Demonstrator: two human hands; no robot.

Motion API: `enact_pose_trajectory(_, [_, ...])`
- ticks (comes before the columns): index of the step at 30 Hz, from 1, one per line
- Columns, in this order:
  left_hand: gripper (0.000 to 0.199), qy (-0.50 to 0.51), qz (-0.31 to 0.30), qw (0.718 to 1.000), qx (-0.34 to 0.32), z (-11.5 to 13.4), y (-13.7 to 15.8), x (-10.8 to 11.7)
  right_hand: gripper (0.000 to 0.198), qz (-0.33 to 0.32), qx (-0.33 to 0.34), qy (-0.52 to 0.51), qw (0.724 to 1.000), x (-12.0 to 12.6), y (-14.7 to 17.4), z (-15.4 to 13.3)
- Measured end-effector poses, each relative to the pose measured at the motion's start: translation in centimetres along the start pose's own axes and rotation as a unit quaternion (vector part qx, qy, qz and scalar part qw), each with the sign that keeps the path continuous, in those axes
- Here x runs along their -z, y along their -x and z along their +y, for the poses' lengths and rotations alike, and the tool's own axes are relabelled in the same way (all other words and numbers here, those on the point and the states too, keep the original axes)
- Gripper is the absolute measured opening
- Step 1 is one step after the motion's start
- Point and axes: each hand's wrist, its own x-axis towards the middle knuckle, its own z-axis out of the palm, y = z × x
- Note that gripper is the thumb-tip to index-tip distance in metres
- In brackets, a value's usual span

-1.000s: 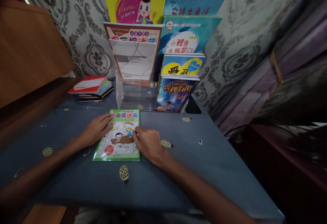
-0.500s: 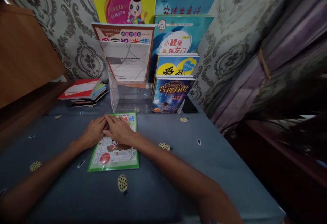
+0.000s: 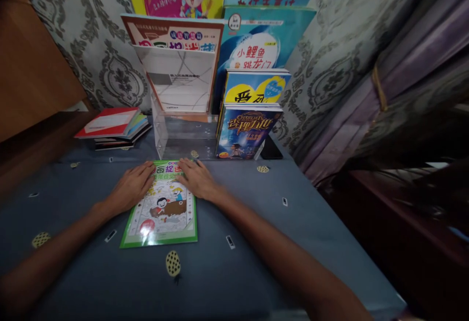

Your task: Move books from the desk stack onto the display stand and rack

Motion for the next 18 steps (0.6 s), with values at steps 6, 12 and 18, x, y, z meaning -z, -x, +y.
enact_pose_trajectory(6, [0.041,0.019,0.019,1.0,-0.007,-0.1,0.0,-0.4,0.039,0.043,-0.036,-0.032,0.998,0.4,0.8,1.3])
enact_pose_trajectory(12, [0.043,0.017,0.001,1.0,-0.016,0.0,0.0,0.2,0.037,0.077,-0.064,-0.081,0.992,0.6,0.4,2.1])
enact_pose_trajectory(18, [0.047,0.079,-0.03,0.99,-0.112,1.3,-1.4,0.3,0.042,0.073,-0.071,-0.116,0.988,0.4,0.2,3.1])
